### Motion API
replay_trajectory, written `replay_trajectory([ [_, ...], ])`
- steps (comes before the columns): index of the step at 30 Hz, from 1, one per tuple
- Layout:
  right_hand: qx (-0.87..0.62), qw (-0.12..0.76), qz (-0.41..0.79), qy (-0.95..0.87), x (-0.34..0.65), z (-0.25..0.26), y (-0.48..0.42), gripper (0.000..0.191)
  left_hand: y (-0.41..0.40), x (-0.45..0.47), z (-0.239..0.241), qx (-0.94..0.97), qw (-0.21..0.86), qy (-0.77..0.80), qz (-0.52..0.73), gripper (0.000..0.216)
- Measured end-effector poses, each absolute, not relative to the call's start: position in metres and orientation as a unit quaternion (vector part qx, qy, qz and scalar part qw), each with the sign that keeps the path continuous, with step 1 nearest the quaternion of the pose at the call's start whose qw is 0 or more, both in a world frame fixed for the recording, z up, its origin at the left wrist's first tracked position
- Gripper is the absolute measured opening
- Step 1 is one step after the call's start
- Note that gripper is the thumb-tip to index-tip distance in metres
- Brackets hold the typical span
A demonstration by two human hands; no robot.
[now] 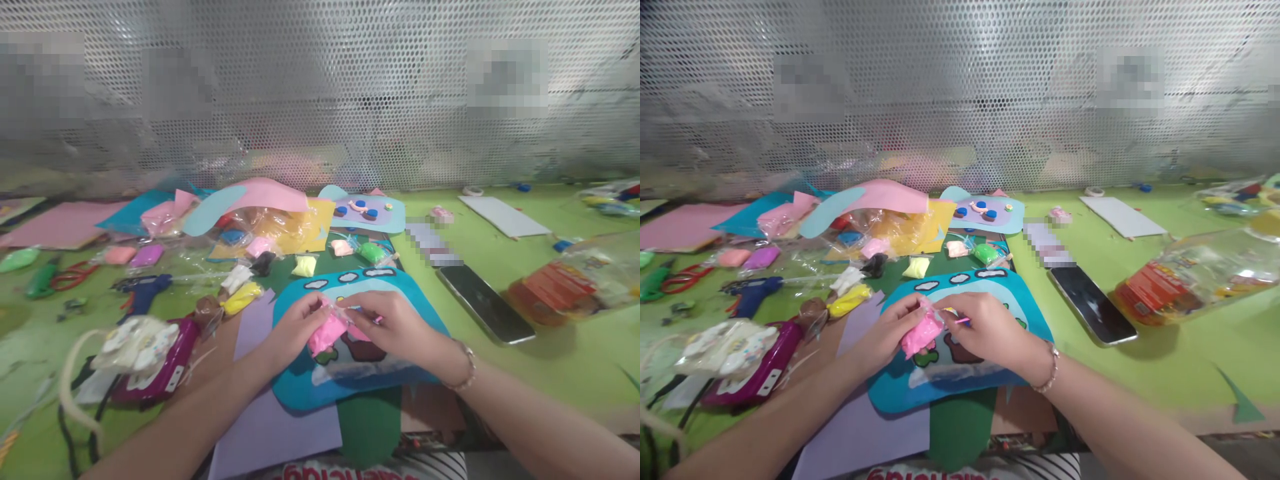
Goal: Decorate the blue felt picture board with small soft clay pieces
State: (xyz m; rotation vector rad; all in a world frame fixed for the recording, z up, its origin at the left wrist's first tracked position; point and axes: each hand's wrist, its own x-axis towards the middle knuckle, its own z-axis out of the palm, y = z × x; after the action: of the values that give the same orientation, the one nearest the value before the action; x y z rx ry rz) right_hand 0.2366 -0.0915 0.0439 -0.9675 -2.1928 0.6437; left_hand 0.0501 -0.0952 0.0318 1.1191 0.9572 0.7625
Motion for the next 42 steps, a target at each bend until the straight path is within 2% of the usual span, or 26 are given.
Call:
replay_trajectory([
  [4,-0.402,0.303,0.311,-0.806,0.233,0.044,-0.090,0.020,-0.096,0.049,0.033,0.534,0.651,0.428,0.327,0.031],
  [11,-0.439,0.292,0.429,-0.733,0.229,0.046,-0.090,0.026,-0.096,0.048,0.038,0.649,0.529,0.434,0.332,0.020],
  [19,-0.417,0.280,0.487,-0.715,0.230,0.042,-0.088,0.030,-0.096,0.046,0.034,0.685,0.496,0.431,0.316,0.023],
  [28,-0.395,0.246,0.469,-0.750,0.235,0.050,-0.089,0.023,-0.098,0.047,0.033,0.753,0.391,0.440,0.294,0.025],
  [33,-0.378,0.219,0.465,-0.771,0.236,0.056,-0.090,0.022,-0.098,0.047,0.033,0.764,0.382,0.434,0.288,0.025],
  [35,-0.392,0.237,0.443,-0.771,0.236,0.055,-0.090,0.021,-0.098,0.046,0.035,0.755,0.397,0.430,0.296,0.025],
  [39,-0.443,0.332,0.374,-0.744,0.238,0.051,-0.089,0.019,-0.094,0.042,0.037,0.692,0.446,0.449,0.348,0.025],
  [42,-0.453,0.328,0.334,-0.759,0.238,0.049,-0.089,0.019,-0.092,0.040,0.036,0.648,0.475,0.459,0.378,0.024],
])
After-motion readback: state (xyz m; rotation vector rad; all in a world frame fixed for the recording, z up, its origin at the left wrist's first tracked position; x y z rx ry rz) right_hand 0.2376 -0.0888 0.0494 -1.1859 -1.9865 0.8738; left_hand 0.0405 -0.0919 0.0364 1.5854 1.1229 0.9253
